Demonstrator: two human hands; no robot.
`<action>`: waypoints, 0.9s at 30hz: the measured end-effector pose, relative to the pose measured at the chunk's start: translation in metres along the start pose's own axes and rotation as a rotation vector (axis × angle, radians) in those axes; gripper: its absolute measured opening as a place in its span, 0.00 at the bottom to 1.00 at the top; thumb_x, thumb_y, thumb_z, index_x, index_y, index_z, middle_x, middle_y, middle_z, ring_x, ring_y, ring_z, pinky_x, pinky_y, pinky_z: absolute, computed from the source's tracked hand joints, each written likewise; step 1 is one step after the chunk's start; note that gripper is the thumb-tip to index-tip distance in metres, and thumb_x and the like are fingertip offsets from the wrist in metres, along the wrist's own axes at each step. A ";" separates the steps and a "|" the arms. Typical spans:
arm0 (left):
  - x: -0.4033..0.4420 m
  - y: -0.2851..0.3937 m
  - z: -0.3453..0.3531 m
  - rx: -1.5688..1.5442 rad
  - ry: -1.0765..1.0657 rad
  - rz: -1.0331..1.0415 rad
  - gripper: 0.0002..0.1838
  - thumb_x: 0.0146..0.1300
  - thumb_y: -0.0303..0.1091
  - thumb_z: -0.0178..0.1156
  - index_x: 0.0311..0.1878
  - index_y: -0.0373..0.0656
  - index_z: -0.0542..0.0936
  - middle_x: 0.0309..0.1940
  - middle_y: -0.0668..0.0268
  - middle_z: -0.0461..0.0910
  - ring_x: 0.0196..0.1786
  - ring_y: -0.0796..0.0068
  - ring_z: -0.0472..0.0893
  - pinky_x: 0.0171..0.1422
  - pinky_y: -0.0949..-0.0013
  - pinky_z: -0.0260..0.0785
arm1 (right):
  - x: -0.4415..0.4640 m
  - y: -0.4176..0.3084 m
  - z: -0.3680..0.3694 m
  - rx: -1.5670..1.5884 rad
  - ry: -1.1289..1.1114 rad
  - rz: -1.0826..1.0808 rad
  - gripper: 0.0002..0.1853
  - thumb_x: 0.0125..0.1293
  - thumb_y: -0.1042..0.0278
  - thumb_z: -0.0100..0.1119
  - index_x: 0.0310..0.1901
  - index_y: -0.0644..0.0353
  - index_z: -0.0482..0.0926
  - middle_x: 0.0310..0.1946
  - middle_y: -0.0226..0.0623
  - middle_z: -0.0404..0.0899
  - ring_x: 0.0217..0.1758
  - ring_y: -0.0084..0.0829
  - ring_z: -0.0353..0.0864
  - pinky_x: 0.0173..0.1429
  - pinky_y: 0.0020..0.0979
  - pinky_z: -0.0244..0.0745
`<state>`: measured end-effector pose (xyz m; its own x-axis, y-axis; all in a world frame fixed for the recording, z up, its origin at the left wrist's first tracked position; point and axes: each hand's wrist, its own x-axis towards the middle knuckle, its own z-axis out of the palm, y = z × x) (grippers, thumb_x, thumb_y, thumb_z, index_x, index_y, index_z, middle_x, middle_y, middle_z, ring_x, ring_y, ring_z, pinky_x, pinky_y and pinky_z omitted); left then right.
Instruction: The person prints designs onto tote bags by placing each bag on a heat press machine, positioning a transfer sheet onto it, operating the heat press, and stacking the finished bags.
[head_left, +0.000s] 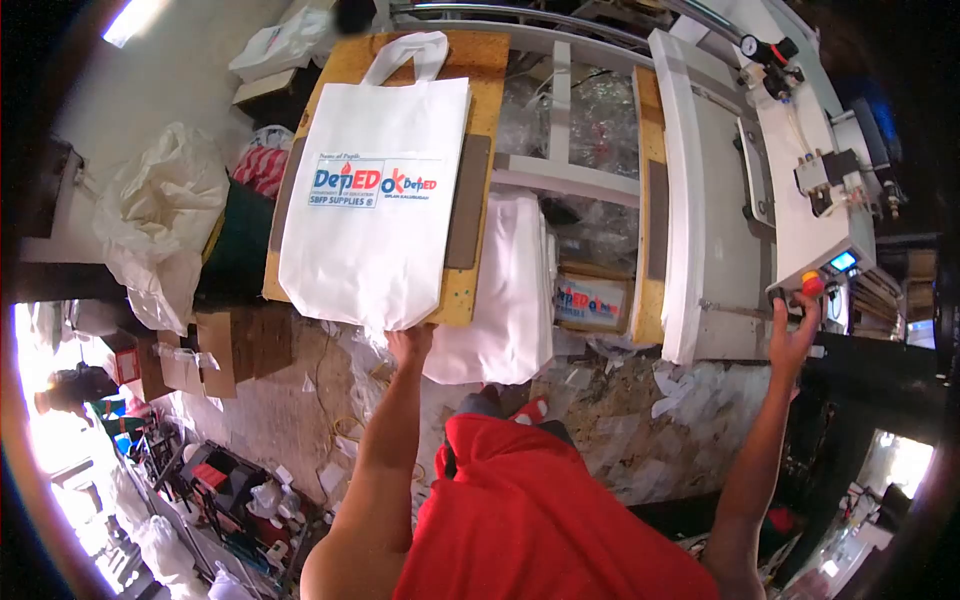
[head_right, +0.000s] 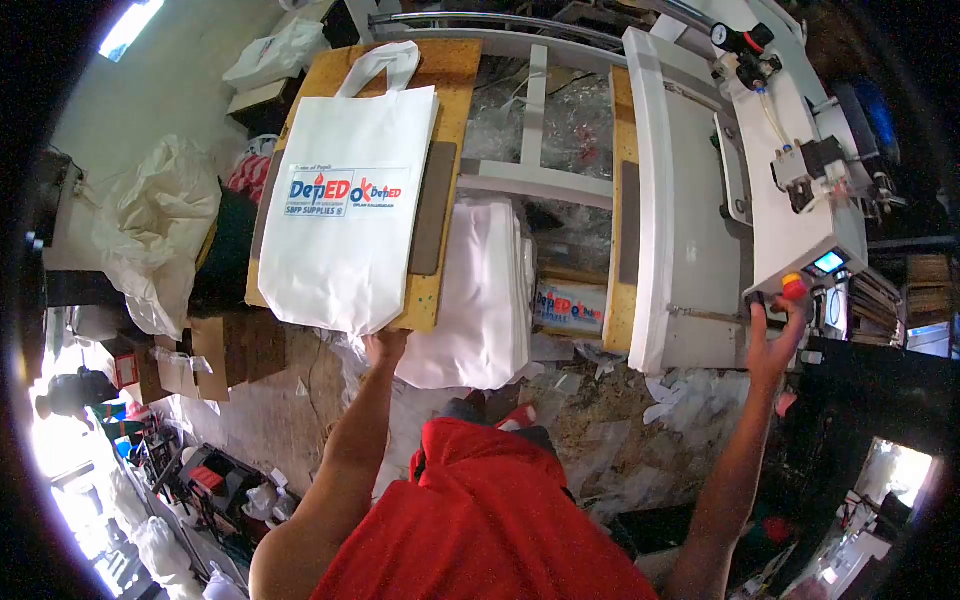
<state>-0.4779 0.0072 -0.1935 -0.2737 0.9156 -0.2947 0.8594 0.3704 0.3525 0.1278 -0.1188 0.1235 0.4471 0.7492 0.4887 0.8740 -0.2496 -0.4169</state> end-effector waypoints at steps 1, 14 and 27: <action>-0.002 -0.004 -0.006 -0.127 -0.141 -0.036 0.37 0.54 0.44 0.73 0.68 0.45 0.74 0.61 0.47 0.79 0.62 0.43 0.78 0.62 0.47 0.74 | -0.002 0.005 0.002 -0.002 0.009 0.003 0.21 0.63 0.60 0.74 0.51 0.61 0.76 0.47 0.38 0.75 0.54 0.39 0.74 0.66 0.41 0.65; -0.170 -0.002 -0.143 -1.281 -0.614 -0.022 0.59 0.58 0.16 0.67 0.82 0.40 0.34 0.63 0.49 0.71 0.56 0.60 0.79 0.56 0.59 0.80 | -0.251 -0.148 0.061 0.460 -0.494 0.831 0.26 0.72 0.54 0.62 0.62 0.65 0.72 0.57 0.46 0.78 0.59 0.41 0.78 0.66 0.41 0.71; -0.142 0.005 -0.223 -0.983 -0.694 0.454 0.61 0.58 0.22 0.74 0.82 0.48 0.37 0.56 0.46 0.79 0.54 0.58 0.83 0.57 0.57 0.81 | -0.268 -0.232 0.002 1.073 -0.577 0.846 0.43 0.56 0.76 0.75 0.72 0.69 0.63 0.51 0.47 0.83 0.49 0.36 0.85 0.57 0.38 0.80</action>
<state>-0.5311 -0.0862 0.0487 0.4939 0.8264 -0.2703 0.0571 0.2794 0.9585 -0.1956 -0.2602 0.0877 0.3795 0.8141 -0.4395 -0.2704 -0.3567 -0.8942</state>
